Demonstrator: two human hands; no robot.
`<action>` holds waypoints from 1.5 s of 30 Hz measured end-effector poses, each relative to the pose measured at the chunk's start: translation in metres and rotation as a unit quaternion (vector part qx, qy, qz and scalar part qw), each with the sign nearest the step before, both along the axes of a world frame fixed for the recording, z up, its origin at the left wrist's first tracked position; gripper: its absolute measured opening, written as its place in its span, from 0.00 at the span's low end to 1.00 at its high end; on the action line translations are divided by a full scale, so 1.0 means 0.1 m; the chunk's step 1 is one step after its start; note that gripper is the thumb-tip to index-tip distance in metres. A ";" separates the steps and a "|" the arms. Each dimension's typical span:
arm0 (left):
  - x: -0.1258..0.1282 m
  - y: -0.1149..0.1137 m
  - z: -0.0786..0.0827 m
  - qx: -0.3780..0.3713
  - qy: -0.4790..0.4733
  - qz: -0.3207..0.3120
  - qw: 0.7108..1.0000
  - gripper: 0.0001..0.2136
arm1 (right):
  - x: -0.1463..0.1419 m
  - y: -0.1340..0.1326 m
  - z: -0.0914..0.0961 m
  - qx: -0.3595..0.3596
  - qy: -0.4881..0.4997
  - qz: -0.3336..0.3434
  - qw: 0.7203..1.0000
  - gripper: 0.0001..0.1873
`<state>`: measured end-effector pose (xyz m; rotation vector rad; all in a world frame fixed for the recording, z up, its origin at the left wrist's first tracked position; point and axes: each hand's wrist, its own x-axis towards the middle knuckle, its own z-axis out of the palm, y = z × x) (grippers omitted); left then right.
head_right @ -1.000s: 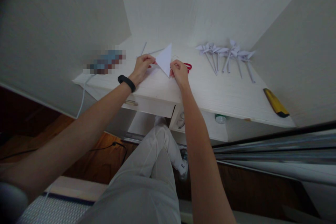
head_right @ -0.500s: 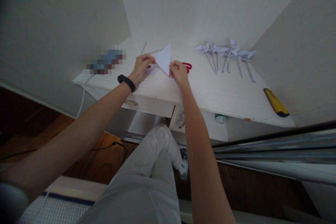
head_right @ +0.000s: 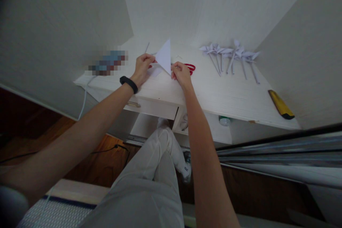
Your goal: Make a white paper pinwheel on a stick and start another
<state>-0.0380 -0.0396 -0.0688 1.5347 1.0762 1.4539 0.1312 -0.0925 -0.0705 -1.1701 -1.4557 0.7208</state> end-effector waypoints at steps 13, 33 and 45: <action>-0.01 -0.03 0.01 -0.018 -0.004 -0.004 1.000 0.04 | 0.00 -0.01 0.00 -0.021 -0.006 0.028 0.999 0.16; 0.04 -0.06 0.01 -0.006 0.024 -0.049 0.998 0.02 | 0.07 0.08 -0.08 0.014 -0.040 -0.006 0.999 0.20; 0.05 -0.10 0.03 -0.017 0.028 -0.060 0.998 0.02 | 0.06 0.06 -0.06 0.023 -0.019 -0.013 0.999 0.22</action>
